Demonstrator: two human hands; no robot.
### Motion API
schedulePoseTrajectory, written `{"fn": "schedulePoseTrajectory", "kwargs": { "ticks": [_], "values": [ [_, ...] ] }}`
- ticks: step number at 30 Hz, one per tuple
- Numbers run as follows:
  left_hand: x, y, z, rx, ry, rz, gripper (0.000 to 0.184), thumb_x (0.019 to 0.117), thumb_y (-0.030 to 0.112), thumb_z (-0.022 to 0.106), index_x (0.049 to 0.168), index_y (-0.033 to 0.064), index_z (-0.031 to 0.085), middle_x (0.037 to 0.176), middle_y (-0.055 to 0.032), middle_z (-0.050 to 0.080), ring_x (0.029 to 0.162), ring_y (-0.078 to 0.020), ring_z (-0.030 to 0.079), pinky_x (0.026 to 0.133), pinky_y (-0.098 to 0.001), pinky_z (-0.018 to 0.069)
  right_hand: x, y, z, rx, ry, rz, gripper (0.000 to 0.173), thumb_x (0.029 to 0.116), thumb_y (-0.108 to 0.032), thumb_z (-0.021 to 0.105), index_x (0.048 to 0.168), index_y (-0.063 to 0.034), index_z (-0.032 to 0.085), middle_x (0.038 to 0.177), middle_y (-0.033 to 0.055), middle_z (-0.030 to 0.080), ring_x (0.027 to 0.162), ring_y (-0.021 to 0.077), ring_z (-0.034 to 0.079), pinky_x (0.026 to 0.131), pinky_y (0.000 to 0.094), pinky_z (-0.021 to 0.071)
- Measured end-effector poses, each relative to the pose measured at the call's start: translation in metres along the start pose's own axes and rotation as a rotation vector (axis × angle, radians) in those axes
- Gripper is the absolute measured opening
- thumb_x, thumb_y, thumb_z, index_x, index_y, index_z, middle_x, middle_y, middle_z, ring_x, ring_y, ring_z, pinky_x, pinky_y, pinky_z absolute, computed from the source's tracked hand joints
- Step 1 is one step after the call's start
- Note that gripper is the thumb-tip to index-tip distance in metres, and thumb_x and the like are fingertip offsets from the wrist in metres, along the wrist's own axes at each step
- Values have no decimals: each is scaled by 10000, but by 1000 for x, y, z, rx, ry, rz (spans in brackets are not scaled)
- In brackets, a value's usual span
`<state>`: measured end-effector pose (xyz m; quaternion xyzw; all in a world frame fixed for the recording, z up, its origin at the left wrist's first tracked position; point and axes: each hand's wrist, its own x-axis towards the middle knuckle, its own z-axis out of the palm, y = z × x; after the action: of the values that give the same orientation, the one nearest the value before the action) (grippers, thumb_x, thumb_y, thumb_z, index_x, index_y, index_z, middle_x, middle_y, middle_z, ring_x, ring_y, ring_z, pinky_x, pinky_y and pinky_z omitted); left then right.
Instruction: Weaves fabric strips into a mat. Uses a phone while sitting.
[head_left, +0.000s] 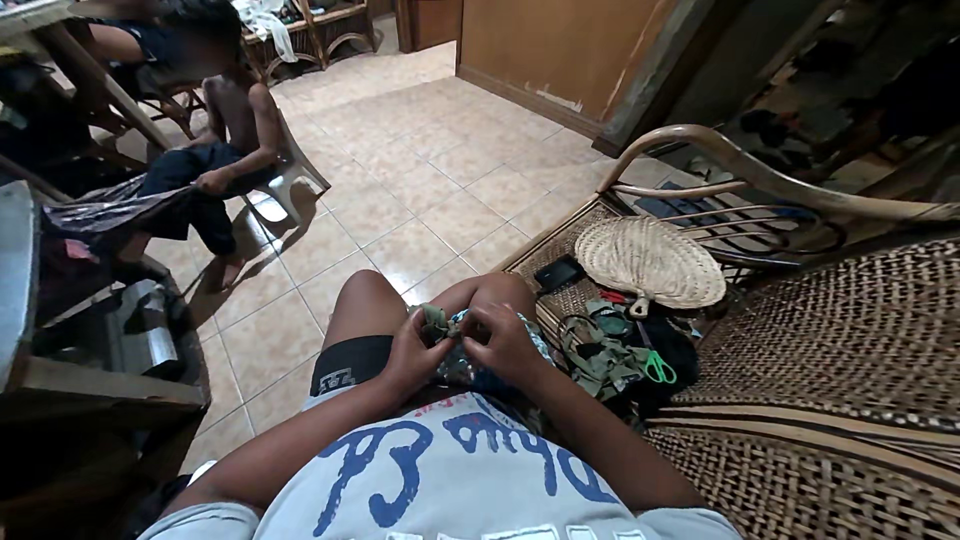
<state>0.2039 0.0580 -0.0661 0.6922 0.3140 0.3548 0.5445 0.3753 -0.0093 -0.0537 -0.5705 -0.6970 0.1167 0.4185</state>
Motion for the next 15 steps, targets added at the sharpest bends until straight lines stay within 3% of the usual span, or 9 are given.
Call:
{"fn": "schedulePoseTrajectory", "kwargs": {
  "ticks": [5, 9, 15],
  "values": [
    [0, 9, -2, 431, -36, 67, 398, 854, 134, 718, 1167, -81, 597, 1008, -175, 690, 925, -204, 684, 854, -379, 565, 4, 4, 5, 183, -35, 96, 155, 820, -61, 704, 946, 21, 665, 912, 143, 686, 917, 265, 654, 864, 443, 523],
    [2, 10, -2, 449, -52, 79, 423, 856, 119, 725, 1193, -100, 595, 1054, -203, 690, 981, -244, 687, 903, -409, 561, 9, 9, 2, 394, -127, 225, 206, 838, -42, 678, 1023, 16, 610, 957, 94, 659, 910, 134, 637, 830, 313, 535],
    [5, 8, -4, 317, -57, -48, 419, 863, 122, 696, 1231, -50, 593, 1068, -150, 685, 956, -154, 675, 876, -341, 561, 19, 16, -5, 700, -275, 380, 188, 865, 55, 619, 1033, -6, 558, 905, 6, 615, 817, 36, 603, 787, 224, 524]
  ]
}}
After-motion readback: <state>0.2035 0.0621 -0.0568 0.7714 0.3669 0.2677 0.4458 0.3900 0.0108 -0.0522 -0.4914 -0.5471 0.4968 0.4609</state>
